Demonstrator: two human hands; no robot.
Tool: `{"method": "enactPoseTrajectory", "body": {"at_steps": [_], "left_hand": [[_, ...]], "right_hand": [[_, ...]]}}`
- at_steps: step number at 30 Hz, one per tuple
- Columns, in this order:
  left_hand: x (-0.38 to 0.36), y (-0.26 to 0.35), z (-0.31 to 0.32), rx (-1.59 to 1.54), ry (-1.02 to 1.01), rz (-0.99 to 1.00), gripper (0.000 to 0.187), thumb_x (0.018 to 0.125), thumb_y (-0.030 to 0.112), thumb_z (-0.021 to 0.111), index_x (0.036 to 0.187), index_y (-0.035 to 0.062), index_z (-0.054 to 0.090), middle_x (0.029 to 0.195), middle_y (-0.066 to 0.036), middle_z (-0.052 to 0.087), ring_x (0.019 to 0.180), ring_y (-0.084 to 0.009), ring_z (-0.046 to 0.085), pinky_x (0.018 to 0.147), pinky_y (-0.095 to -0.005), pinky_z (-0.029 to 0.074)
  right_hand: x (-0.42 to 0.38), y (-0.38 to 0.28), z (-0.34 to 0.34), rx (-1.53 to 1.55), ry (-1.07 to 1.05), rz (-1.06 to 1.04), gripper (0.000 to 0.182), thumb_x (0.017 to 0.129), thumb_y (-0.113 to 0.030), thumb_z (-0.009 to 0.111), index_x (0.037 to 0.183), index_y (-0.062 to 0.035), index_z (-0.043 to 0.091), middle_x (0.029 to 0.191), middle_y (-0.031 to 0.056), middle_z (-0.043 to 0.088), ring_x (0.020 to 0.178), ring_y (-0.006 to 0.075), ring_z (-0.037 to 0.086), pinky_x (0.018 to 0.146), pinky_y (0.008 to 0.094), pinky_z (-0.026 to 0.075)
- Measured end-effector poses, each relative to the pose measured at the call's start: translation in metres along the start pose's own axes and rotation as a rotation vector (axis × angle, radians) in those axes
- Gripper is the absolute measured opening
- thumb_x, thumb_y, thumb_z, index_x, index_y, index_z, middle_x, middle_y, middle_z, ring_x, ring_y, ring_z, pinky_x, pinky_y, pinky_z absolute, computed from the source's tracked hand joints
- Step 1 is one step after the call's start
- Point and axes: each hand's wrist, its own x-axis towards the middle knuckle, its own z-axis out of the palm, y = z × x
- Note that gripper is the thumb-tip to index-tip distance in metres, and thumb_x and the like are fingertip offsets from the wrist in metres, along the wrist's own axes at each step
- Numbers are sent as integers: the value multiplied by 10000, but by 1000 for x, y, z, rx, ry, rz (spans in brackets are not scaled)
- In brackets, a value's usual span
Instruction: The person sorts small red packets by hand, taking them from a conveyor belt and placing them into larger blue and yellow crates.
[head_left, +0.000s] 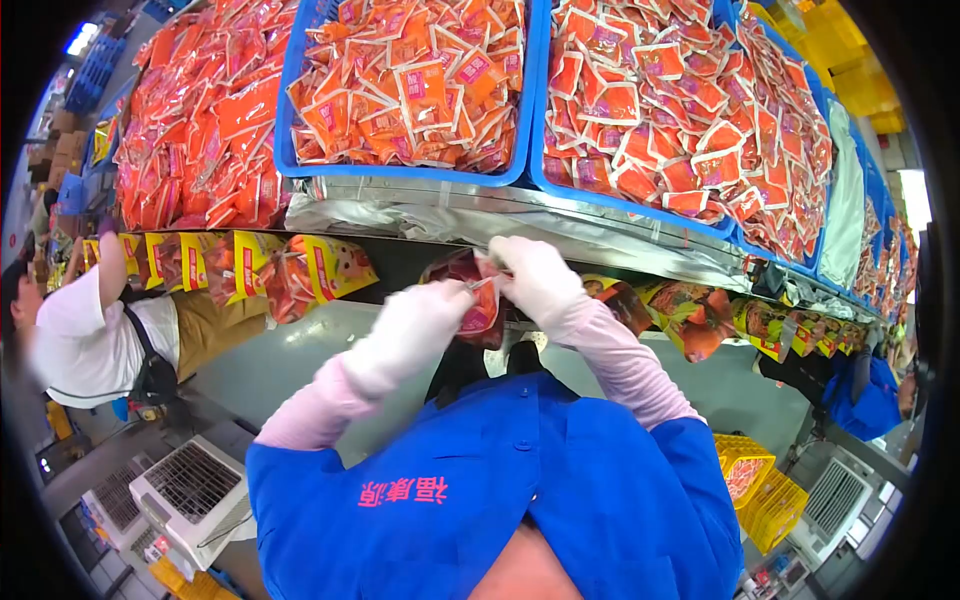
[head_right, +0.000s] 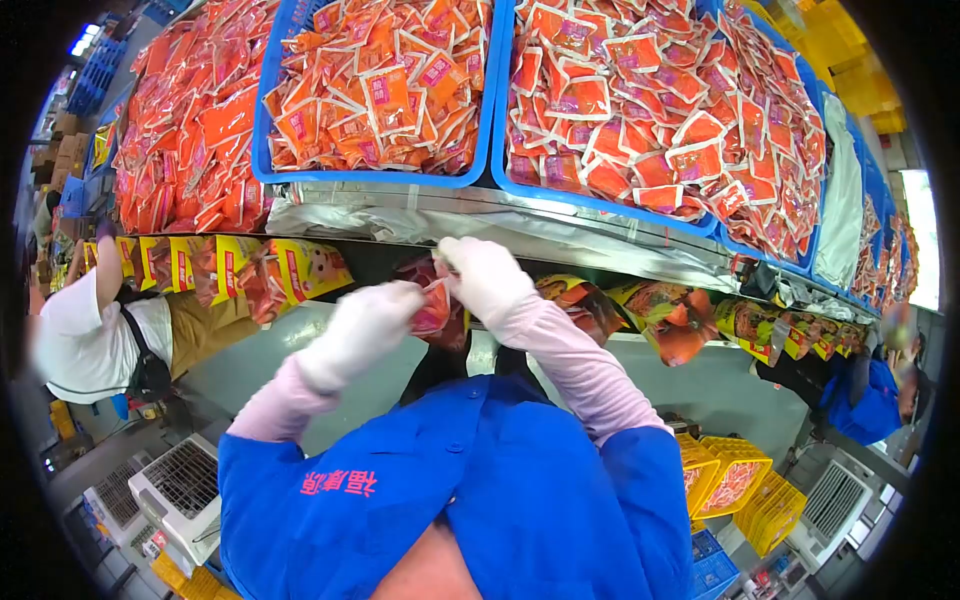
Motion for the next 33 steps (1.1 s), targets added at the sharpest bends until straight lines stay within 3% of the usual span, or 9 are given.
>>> {"method": "enactPoseTrajectory", "body": {"at_steps": [4,6,9,11,12,19,23,31,33], "left_hand": [[43,-59,142,517,-352,-220,180,857,113,591,1011,67,671,1033,-89,712,896,-232,704,711,-353,564],[51,-139,249,-263,124,-648,202,974,230,519,1047,134,682,1029,-64,720,913,-218,701,758,-344,535],[48,-112,179,549,-211,-124,238,879,302,660,1002,112,736,1014,-57,750,918,-274,732,753,-405,561],[41,-54,64,252,-112,-39,255,824,291,702,963,81,743,948,-63,755,838,-307,732,722,-445,566],[40,-59,41,240,-489,-168,216,807,276,685,905,93,747,889,-106,742,806,-346,717,724,-462,565],[158,-91,-49,361,478,-251,395,871,322,708,1151,58,621,1084,-185,649,965,-367,661,816,-460,543],[227,-154,-20,143,461,-691,484,837,330,736,1218,59,609,1138,-196,656,1048,-372,658,856,-468,536],[72,-68,-65,-595,449,-121,241,857,-32,603,1067,19,707,965,-129,690,778,-187,664,729,-304,528],[32,-31,-49,-471,380,134,360,716,-119,622,1023,44,717,1032,-109,703,925,-257,678,819,-337,540]], "right_hand": [[-7,-18,6,-52,-25,-67,133,923,-168,592,1002,-63,578,945,208,614,852,414,644,727,487,516],[-30,-26,-21,128,38,-57,144,941,-186,604,1018,-67,584,958,188,609,855,407,646,751,474,518],[-81,-23,-103,-128,19,-53,179,812,-108,630,990,-92,610,926,106,601,928,322,634,759,424,526],[-100,-9,-100,-351,-135,-44,160,818,-106,631,977,-120,632,905,83,607,908,291,654,742,417,540],[-101,5,-79,-459,-237,-7,153,825,-110,624,977,-117,643,911,82,624,907,280,661,735,414,550],[-35,74,96,-472,-247,155,210,909,-149,550,1024,-25,674,1027,190,706,911,340,712,748,434,575],[-21,51,79,-391,-77,249,232,916,-112,520,1025,-2,692,953,228,720,844,342,724,742,432,580],[6,6,11,18,-568,168,321,804,-325,679,1000,-81,748,979,181,720,907,370,690,846,457,536],[-5,3,-48,-137,66,43,231,794,-290,666,815,-84,769,824,190,708,818,369,698,763,467,554]]}}
